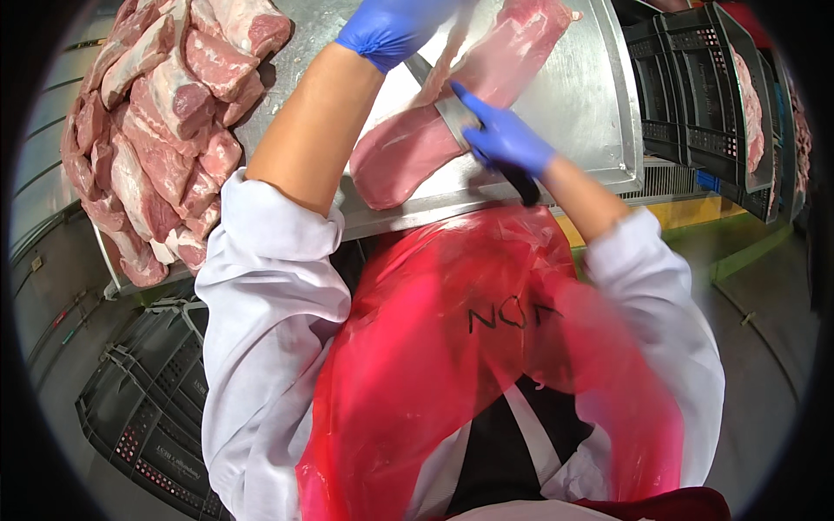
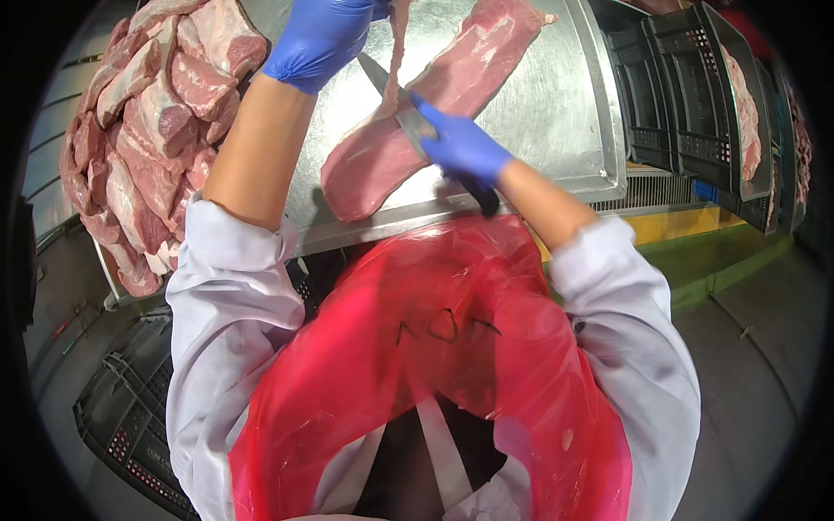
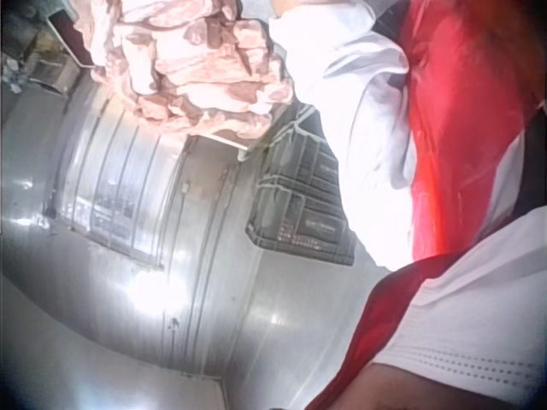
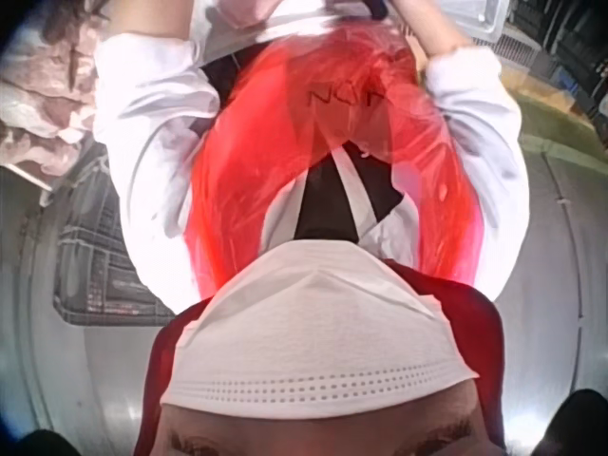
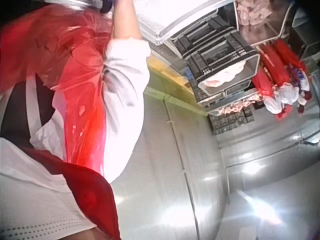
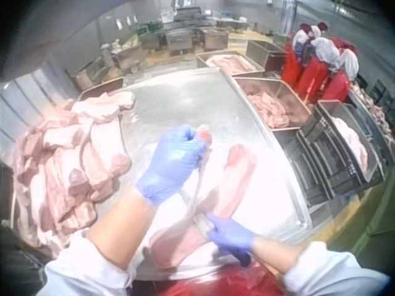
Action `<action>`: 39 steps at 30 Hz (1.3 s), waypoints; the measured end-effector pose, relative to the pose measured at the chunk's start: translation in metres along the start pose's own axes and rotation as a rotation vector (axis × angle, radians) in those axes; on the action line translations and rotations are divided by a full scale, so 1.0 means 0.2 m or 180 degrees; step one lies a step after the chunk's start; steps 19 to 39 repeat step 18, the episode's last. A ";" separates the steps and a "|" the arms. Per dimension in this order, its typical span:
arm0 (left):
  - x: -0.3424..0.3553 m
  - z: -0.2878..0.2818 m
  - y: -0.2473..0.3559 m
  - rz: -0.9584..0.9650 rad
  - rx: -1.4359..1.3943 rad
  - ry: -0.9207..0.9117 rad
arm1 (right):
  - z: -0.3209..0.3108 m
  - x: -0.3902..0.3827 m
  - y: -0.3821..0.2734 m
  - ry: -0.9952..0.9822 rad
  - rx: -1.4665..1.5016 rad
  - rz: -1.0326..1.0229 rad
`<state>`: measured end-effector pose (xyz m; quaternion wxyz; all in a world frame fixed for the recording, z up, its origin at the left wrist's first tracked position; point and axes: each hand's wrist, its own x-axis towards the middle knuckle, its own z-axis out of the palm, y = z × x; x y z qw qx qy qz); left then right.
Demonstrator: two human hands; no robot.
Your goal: The person uses a knife to trim fat and slice large pieces of raw meat on a stainless steel table. They handle the meat with gloved hands, separating lean portions from fat and placing the cut pieces into a nearby crate.
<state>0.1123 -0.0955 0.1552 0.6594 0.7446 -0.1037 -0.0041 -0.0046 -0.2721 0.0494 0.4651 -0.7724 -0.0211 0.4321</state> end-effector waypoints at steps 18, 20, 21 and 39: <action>-0.38 -0.67 0.52 0.0310 -0.2191 0.0944 | 0.26 -0.38 -0.25 -0.1091 -0.0510 0.0100; -0.38 -0.67 0.52 0.0310 -0.2191 0.0944 | 0.26 -0.38 -0.25 -0.1091 -0.0510 0.0100; -0.38 -0.67 0.52 0.0310 -0.2191 0.0944 | 0.26 -0.38 -0.25 -0.1091 -0.0510 0.0100; -0.38 -0.67 0.52 0.0310 -0.2191 0.0944 | 0.26 -0.38 -0.25 -0.1091 -0.0510 0.0100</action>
